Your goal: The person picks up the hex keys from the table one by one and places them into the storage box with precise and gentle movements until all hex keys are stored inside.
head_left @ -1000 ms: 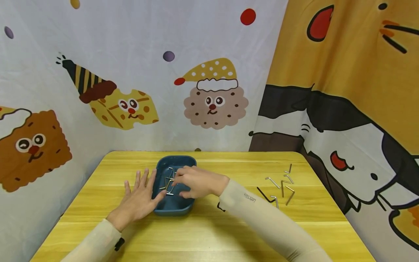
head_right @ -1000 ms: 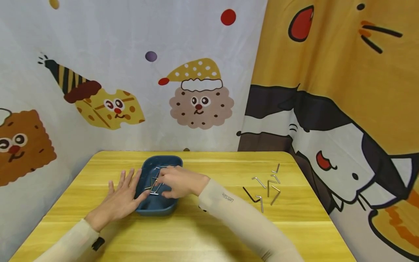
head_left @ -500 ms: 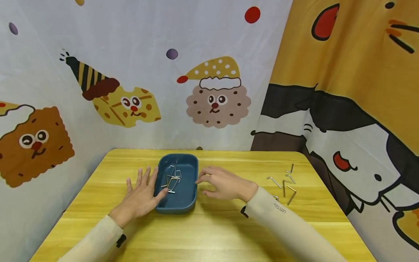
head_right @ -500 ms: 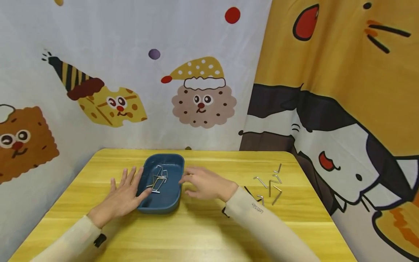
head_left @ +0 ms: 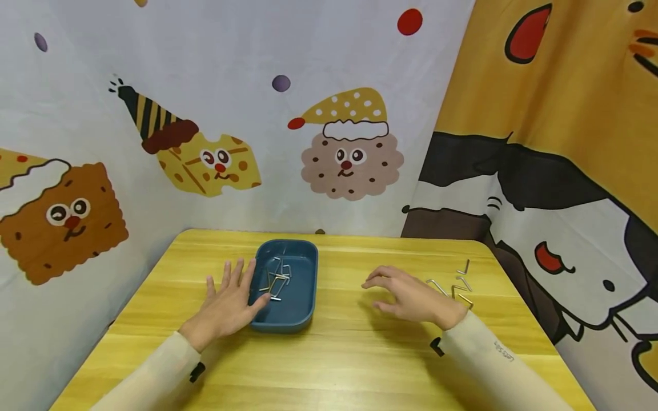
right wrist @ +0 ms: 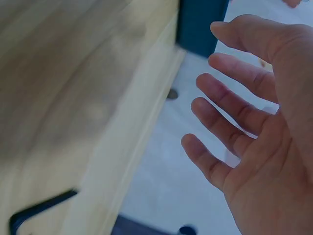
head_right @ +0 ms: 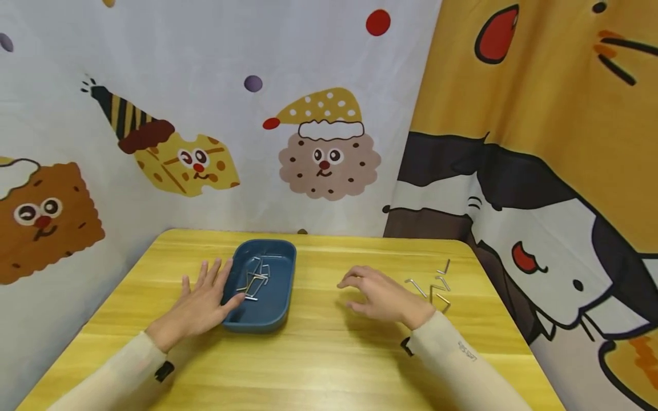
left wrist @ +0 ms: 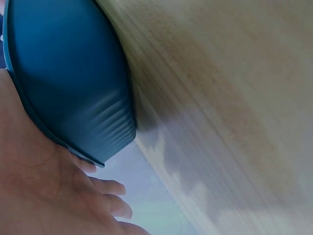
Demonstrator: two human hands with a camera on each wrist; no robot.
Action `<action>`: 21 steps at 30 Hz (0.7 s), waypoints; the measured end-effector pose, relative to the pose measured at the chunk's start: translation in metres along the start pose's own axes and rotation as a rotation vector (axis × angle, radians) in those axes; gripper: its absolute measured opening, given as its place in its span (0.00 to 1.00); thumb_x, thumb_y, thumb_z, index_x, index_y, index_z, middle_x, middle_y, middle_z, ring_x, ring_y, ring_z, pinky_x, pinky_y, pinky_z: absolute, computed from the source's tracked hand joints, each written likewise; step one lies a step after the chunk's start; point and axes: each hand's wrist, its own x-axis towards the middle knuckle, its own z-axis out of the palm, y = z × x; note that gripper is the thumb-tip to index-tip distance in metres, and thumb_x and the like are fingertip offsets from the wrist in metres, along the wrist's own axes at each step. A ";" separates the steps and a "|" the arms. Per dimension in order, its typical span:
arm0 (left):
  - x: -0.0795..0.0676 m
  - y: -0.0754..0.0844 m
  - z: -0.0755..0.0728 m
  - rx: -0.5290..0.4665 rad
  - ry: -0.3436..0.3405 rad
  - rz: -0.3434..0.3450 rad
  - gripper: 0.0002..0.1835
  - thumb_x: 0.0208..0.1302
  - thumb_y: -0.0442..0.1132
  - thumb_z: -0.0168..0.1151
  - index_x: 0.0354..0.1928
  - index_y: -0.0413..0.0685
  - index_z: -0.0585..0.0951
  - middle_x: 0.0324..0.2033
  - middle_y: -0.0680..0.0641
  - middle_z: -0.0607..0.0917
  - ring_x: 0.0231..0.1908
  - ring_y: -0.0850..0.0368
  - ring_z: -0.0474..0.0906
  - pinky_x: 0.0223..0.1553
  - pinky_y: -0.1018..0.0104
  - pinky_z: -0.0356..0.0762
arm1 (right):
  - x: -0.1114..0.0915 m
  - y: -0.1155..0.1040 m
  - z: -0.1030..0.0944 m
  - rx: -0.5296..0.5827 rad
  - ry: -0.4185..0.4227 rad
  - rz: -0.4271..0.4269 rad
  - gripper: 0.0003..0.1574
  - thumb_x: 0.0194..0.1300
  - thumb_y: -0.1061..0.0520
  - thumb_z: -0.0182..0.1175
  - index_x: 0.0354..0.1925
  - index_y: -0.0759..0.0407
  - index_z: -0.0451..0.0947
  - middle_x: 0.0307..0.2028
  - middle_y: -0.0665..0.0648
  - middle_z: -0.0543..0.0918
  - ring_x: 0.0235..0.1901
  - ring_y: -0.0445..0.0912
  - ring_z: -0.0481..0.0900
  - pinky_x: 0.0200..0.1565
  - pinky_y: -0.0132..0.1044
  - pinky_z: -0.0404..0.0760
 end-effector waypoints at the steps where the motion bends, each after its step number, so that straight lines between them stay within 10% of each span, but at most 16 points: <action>1: 0.000 0.000 0.000 -0.001 -0.001 0.000 0.56 0.87 0.72 0.55 0.97 0.45 0.46 0.95 0.29 0.44 0.93 0.19 0.31 0.83 0.06 0.29 | -0.006 0.005 0.001 0.007 0.003 0.011 0.25 0.80 0.55 0.76 0.71 0.57 0.89 0.67 0.54 0.88 0.69 0.54 0.87 0.71 0.57 0.89; 21: -0.001 0.002 -0.003 -0.014 -0.006 -0.013 0.56 0.88 0.70 0.56 0.97 0.45 0.46 0.95 0.28 0.44 0.93 0.19 0.30 0.83 0.06 0.28 | -0.082 0.061 -0.001 -0.012 -0.018 0.158 0.32 0.73 0.57 0.82 0.72 0.51 0.88 0.65 0.51 0.89 0.64 0.53 0.88 0.64 0.59 0.91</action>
